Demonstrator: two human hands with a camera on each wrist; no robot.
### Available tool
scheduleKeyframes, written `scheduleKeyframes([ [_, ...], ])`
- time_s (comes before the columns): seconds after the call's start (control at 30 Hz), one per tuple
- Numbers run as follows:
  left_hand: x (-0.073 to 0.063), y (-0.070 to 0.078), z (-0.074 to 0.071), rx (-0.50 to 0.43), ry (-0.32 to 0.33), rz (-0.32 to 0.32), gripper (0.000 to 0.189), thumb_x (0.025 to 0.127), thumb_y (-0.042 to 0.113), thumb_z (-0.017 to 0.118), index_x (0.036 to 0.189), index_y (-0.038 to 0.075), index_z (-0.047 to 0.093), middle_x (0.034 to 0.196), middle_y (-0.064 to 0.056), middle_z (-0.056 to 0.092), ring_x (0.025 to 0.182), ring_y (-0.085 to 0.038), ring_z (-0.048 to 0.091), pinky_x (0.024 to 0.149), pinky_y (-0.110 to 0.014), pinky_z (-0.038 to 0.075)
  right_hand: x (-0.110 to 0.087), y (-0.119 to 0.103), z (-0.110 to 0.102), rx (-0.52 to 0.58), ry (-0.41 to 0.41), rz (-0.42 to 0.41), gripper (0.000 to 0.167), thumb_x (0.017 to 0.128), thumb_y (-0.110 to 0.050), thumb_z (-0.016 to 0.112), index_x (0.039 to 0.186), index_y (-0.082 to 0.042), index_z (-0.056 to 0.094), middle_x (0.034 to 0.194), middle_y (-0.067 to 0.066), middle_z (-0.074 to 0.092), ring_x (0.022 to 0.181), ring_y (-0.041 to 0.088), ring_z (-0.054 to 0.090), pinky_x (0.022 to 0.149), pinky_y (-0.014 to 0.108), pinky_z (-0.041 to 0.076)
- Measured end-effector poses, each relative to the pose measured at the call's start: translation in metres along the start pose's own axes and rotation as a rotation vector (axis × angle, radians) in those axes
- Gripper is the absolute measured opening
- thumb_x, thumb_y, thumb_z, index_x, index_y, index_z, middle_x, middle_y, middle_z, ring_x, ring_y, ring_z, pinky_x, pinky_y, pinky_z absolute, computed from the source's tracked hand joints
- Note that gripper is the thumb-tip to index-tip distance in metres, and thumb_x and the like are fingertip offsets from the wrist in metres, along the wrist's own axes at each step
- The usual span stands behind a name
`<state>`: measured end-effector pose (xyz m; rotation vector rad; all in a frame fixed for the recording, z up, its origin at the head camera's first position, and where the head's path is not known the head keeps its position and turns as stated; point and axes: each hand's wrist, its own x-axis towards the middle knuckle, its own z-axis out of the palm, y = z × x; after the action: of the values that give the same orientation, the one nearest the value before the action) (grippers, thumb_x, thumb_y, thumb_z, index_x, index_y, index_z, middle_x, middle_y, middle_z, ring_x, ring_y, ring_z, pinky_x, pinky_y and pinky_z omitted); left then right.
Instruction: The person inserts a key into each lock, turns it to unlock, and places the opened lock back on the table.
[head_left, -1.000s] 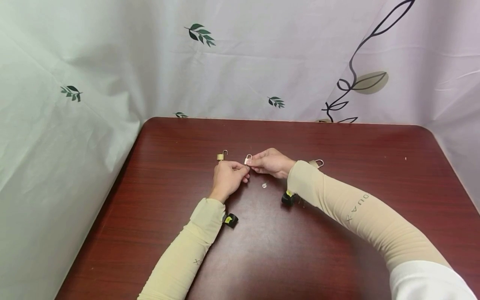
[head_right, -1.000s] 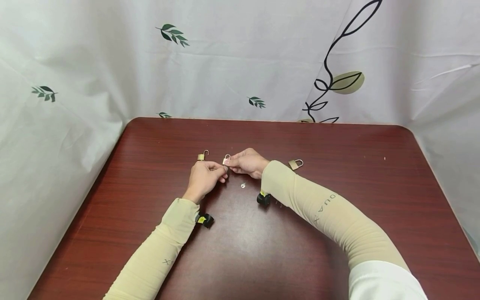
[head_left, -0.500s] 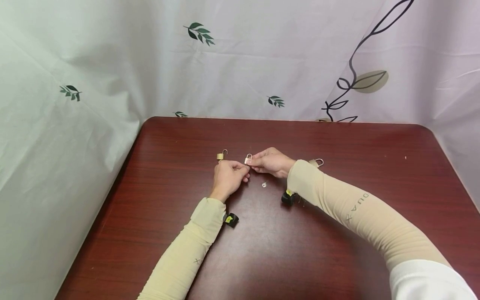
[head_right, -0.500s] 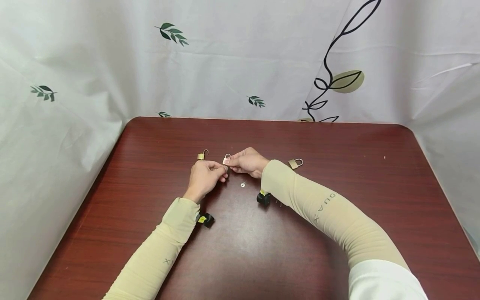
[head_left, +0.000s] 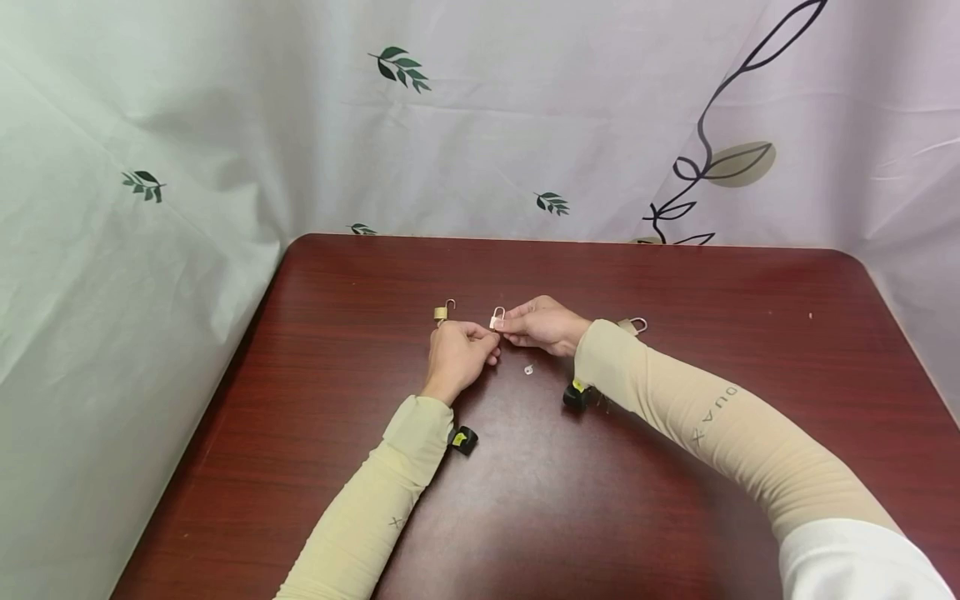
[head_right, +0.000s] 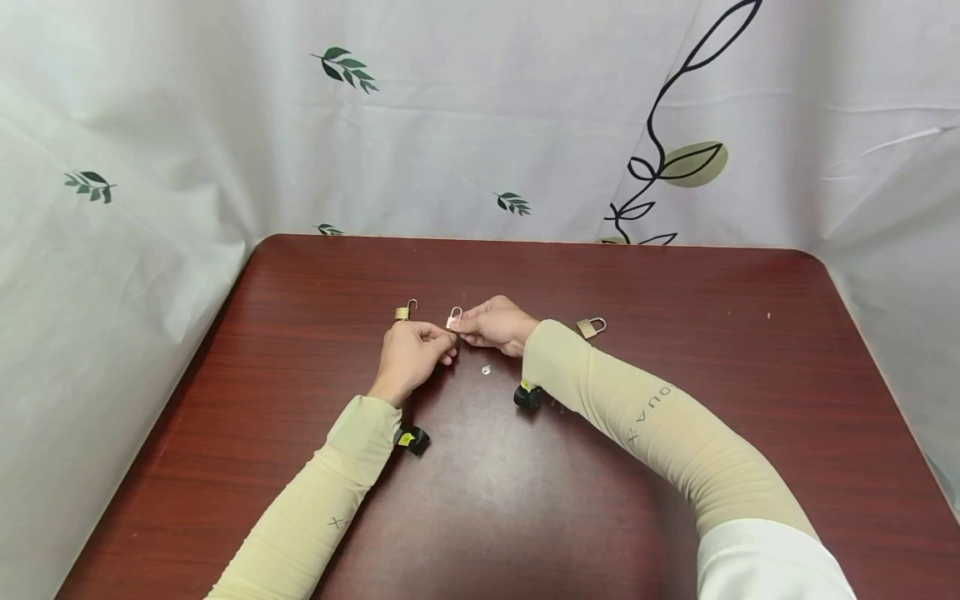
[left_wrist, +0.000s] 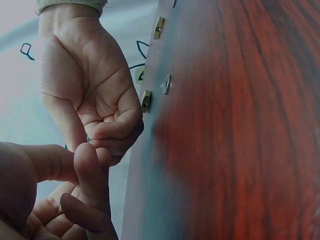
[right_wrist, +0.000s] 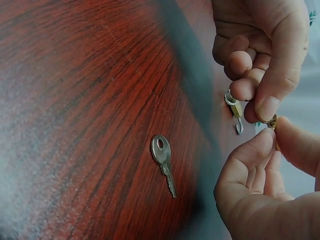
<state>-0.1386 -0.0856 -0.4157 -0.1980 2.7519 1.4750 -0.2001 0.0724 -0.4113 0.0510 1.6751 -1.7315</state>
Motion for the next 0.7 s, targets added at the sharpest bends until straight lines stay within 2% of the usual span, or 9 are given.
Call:
scheduleKeyframes([
  [0.23, -0.0004, -0.0009, 0.0004, -0.016, -0.009, -0.005, 0.015, 0.089, 0.018, 0.072, 0.078, 0.012, 0.08, 0.06, 0.007, 0.069, 0.054, -0.008, 0.068, 0.056, -0.024, 0.048, -0.0012, -0.0017, -0.0003, -0.028, -0.006, 0.009, 0.017, 0.099, -0.002, 0.061, 0.084, -0.004, 0.069, 0.077, 0.0, 0.066, 0.068, 0.007, 0.058, 0.066, 0.019, 0.051],
  [0.47, 0.0, -0.0019, 0.0002, -0.055, -0.038, -0.032, 0.015, 0.093, 0.02, 0.071, 0.086, 0.01, 0.08, 0.067, 0.006, 0.072, 0.057, -0.007, 0.069, 0.062, -0.025, 0.049, -0.0004, -0.0016, -0.0001, -0.027, 0.004, -0.021, 0.019, 0.099, 0.002, 0.06, 0.083, -0.001, 0.069, 0.077, 0.003, 0.066, 0.068, 0.008, 0.058, 0.065, 0.018, 0.051],
  [0.7, 0.0004, -0.0015, -0.0001, -0.068, -0.052, -0.048, 0.014, 0.094, 0.019, 0.071, 0.089, 0.01, 0.08, 0.068, 0.005, 0.073, 0.058, -0.008, 0.07, 0.067, -0.026, 0.051, -0.0014, -0.0031, 0.0004, -0.033, 0.013, -0.018, 0.014, 0.099, 0.002, 0.06, 0.088, 0.002, 0.069, 0.078, 0.003, 0.066, 0.068, 0.008, 0.059, 0.065, 0.017, 0.051],
])
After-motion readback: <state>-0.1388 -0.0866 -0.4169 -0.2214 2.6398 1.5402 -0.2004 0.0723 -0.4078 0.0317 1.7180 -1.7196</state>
